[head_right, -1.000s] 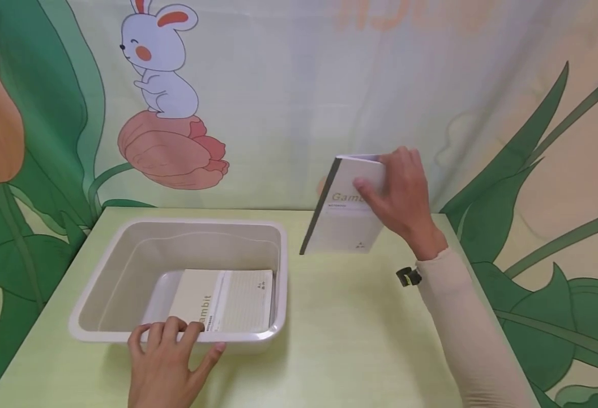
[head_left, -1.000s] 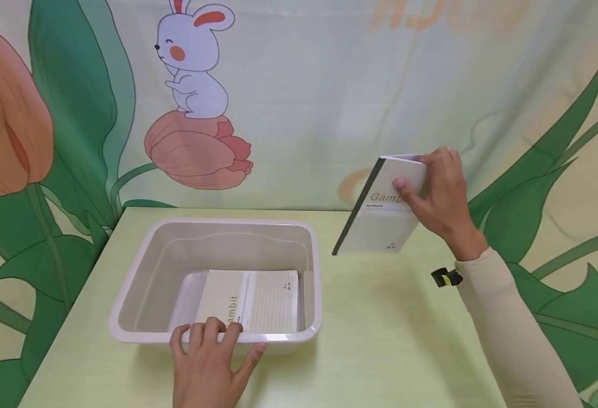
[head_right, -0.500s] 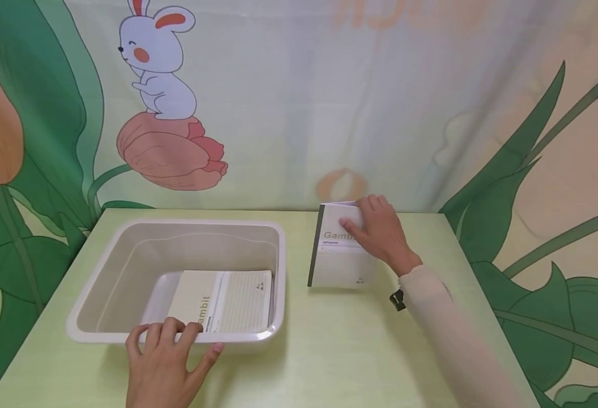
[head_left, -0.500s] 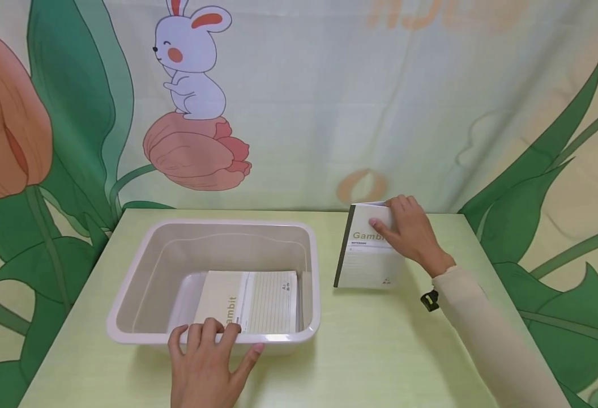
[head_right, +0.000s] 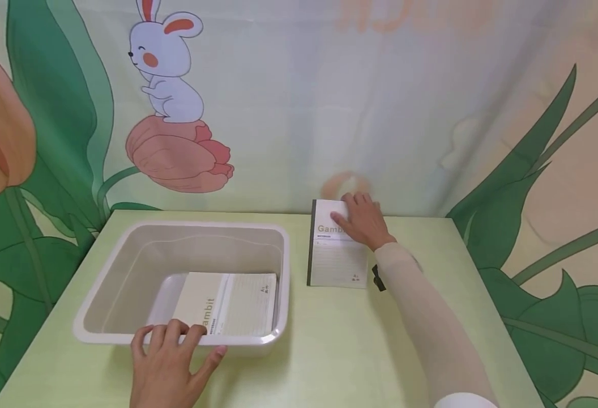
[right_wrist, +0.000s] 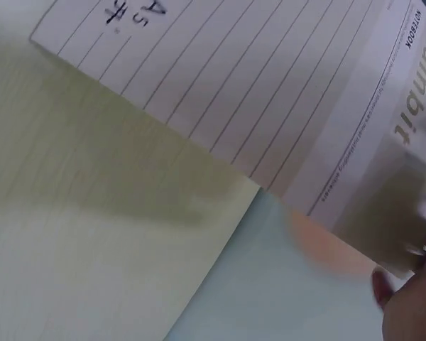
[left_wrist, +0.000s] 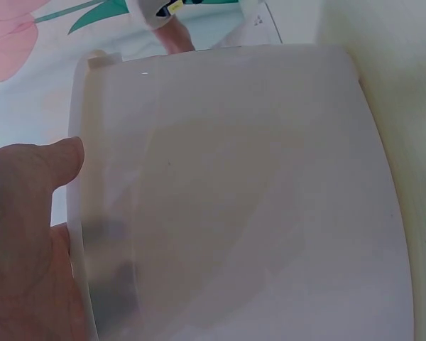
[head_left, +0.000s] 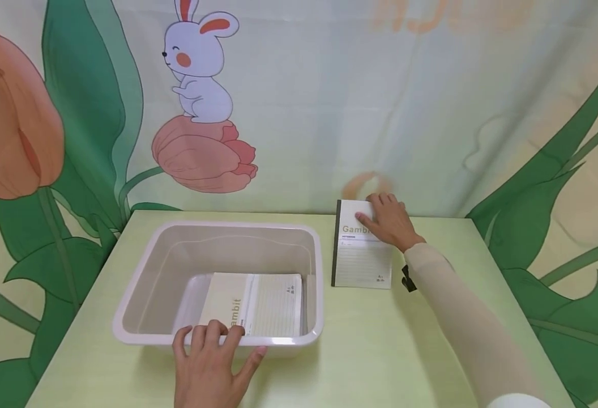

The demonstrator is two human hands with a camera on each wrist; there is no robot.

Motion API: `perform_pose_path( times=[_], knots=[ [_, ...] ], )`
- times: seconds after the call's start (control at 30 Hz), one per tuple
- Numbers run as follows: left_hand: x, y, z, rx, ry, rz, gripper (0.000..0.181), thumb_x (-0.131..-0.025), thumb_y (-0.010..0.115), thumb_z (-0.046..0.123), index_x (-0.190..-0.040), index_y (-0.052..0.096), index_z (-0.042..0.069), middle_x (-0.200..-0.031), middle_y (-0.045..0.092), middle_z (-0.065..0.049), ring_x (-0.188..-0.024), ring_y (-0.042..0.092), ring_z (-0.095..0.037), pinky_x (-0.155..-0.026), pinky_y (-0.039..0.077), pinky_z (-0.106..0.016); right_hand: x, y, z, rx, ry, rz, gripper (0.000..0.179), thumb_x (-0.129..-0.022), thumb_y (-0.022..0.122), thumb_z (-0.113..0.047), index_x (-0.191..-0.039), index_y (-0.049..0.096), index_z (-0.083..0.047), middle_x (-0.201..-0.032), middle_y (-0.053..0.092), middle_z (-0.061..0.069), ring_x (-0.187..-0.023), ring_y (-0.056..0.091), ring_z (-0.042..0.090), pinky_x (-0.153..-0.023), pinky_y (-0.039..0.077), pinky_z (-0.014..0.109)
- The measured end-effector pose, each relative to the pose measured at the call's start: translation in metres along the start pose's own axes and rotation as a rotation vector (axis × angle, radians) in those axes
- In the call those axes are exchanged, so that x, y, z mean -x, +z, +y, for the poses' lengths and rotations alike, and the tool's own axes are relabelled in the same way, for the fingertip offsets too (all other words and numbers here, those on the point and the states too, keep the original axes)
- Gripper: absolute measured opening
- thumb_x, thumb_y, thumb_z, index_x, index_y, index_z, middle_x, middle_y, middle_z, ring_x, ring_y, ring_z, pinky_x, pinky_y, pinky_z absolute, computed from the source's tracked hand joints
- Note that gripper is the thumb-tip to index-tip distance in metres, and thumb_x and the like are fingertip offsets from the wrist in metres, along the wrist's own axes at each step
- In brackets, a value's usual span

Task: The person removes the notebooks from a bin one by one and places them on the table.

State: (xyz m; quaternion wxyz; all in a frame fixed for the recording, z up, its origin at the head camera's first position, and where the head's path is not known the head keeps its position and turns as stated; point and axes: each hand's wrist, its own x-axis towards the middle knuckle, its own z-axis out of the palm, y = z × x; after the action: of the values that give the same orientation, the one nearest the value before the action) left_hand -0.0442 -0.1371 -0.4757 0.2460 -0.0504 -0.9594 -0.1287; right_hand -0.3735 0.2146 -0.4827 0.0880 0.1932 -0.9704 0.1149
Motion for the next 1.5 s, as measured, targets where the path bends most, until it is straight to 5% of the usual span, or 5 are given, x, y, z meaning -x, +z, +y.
perform_pose_path(
  times=[0.2,0.53,1.17,1.5],
  knots=[
    [0.002,0.002,0.002,-0.001,0.003,-0.010,0.055,-0.088,0.052,0.069,-0.101,0.067,0.018,-0.091,0.050,-0.002,-0.089,0.046,-0.026,-0.103,0.023,-0.056,0.002,0.002,0.006,0.020,0.037,-0.076,0.069,-0.098,0.048,-0.055,-0.156,0.022,-0.028,-0.157,0.025,0.015,-0.147,0.021,0.037,-0.111,0.006,0.076],
    [0.000,0.002,0.002,-0.003,0.007,0.007,0.059,-0.089,0.046,0.071,-0.100,0.067,0.017,-0.092,0.051,-0.005,-0.090,0.047,-0.028,-0.103,0.024,-0.056,0.005,-0.013,-0.005,0.004,-0.022,-0.010,0.066,-0.100,0.049,-0.045,-0.156,0.021,-0.024,-0.160,0.023,0.014,-0.147,0.024,0.038,-0.115,0.017,0.068],
    [0.001,0.002,0.001,0.005,0.005,0.015,0.058,-0.089,0.047,0.070,-0.100,0.066,0.016,-0.092,0.051,-0.005,-0.091,0.048,-0.030,-0.104,0.023,-0.056,0.031,-0.084,-0.062,-0.007,-0.352,0.238,0.060,-0.098,0.054,-0.041,-0.152,0.034,-0.023,-0.156,0.032,0.012,-0.141,0.034,0.036,-0.115,0.023,0.062],
    [0.001,0.002,0.001,0.004,-0.002,0.010,0.057,-0.089,0.049,0.069,-0.100,0.067,0.016,-0.093,0.051,-0.005,-0.092,0.048,-0.030,-0.104,0.023,-0.056,0.036,-0.115,-0.104,0.008,-0.519,0.282,0.060,-0.097,0.055,-0.038,-0.151,0.035,-0.022,-0.155,0.033,0.012,-0.144,0.032,0.031,-0.115,0.027,0.055]
  ],
)
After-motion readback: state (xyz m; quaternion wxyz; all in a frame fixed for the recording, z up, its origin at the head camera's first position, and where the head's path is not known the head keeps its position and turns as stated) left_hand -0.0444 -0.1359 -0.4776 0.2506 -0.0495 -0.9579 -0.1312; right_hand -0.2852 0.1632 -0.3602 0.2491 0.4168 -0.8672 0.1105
